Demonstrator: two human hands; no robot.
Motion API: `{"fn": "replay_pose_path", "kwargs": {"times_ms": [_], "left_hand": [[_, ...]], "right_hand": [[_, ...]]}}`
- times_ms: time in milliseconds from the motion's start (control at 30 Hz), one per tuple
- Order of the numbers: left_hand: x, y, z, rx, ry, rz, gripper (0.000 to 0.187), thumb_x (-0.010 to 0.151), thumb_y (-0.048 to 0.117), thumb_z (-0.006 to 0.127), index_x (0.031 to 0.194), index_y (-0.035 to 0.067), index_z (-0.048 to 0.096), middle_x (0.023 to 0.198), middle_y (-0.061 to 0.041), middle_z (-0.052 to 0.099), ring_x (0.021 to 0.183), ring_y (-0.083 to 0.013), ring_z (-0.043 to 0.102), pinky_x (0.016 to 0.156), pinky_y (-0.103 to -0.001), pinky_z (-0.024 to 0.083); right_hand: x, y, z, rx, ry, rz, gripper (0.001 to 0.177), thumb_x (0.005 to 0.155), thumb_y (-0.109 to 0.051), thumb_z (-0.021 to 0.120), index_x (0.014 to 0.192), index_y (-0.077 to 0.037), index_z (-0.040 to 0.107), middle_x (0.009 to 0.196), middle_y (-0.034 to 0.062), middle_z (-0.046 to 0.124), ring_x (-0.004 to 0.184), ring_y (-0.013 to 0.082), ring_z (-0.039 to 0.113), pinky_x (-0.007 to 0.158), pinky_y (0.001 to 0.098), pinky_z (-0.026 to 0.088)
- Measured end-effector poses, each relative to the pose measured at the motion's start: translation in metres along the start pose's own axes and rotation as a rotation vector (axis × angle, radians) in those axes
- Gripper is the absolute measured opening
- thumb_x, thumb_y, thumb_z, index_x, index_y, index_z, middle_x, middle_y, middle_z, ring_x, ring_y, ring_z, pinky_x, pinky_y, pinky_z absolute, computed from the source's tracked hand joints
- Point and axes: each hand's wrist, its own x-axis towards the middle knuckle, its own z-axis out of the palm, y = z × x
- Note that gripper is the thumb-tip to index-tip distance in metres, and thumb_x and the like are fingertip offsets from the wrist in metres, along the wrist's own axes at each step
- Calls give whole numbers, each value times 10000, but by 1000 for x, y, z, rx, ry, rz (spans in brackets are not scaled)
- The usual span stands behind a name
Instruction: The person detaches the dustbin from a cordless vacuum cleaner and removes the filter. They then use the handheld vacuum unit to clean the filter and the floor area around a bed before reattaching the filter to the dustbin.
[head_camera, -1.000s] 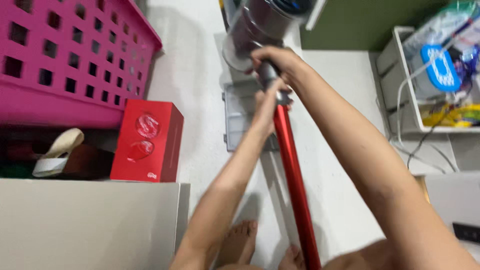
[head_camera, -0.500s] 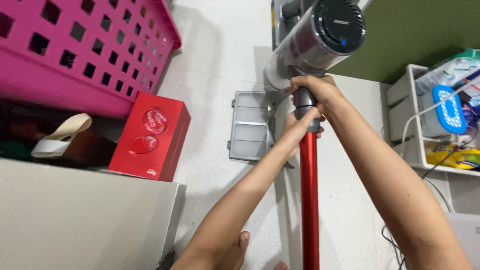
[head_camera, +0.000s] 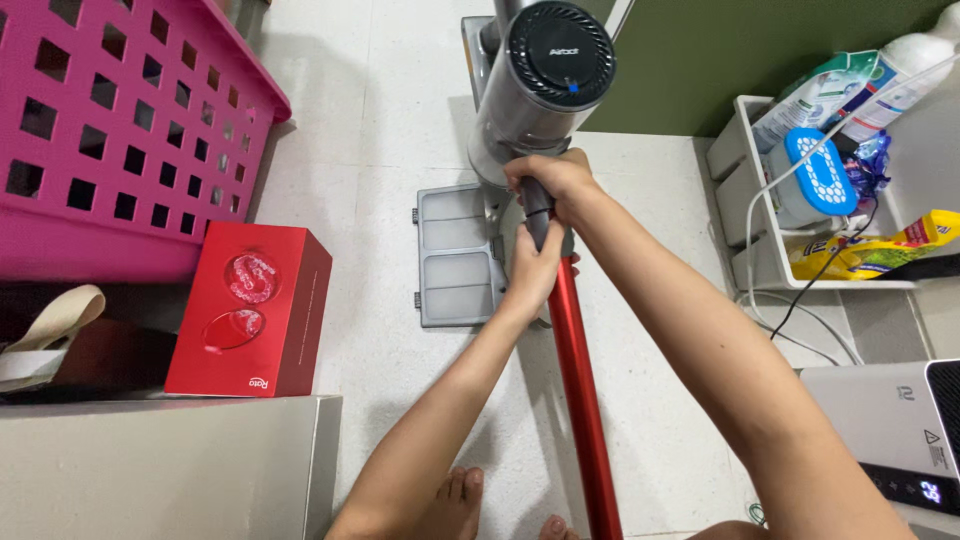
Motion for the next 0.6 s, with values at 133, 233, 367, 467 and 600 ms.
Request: {"fn": "replay_pose_path", "kwargs": {"times_ms": [133, 233, 367, 467, 600], "left_hand": [[-1, 1, -1, -52, 82, 5, 349, 996, 365, 586, 1102, 47, 489, 791, -82, 605, 560, -170, 636, 460, -323, 545], [-5, 6, -5, -144, 67, 40, 338, 1017, 367, 581, 1097, 45, 513, 795, -70, 598, 536, -158, 611, 453, -318, 534], [-2, 13, -21, -88, 29, -34, 322, 983, 350, 579, 1104, 52, 557, 835, -61, 660, 570, -168, 665, 545, -351, 620], [13, 11, -32, -155, -37, -79, 321, 977, 289, 622, 1101, -5, 586, 890, -73, 674, 728, -173, 712, 742, -382, 659], [31, 11, -45, -213, -158, -221, 229, 904, 218, 658, 992, 11, 611, 877, -61, 620, 784, -176, 650, 804, -471, 638]], "right_hand": [[-2, -4, 12, -67, 104, 22, 159, 594, -83, 823, 617, 2, 691, 619, 108, 685, 531, 181, 648, 484, 290, 511], [1, -8, 18, -95, 122, 64, 185, 552, -63, 832, 602, 9, 670, 627, 104, 680, 529, 184, 641, 476, 307, 507], [6, -7, 24, -113, 118, 116, 192, 519, -57, 832, 610, -1, 672, 644, 112, 686, 538, 196, 655, 483, 314, 533], [10, -4, 24, -112, 112, 152, 195, 510, -53, 821, 638, -18, 679, 660, 125, 689, 552, 212, 666, 486, 329, 544], [12, 0, 18, -141, 126, 148, 228, 507, -71, 828, 665, 0, 681, 689, 134, 710, 569, 225, 692, 494, 331, 568]]}}
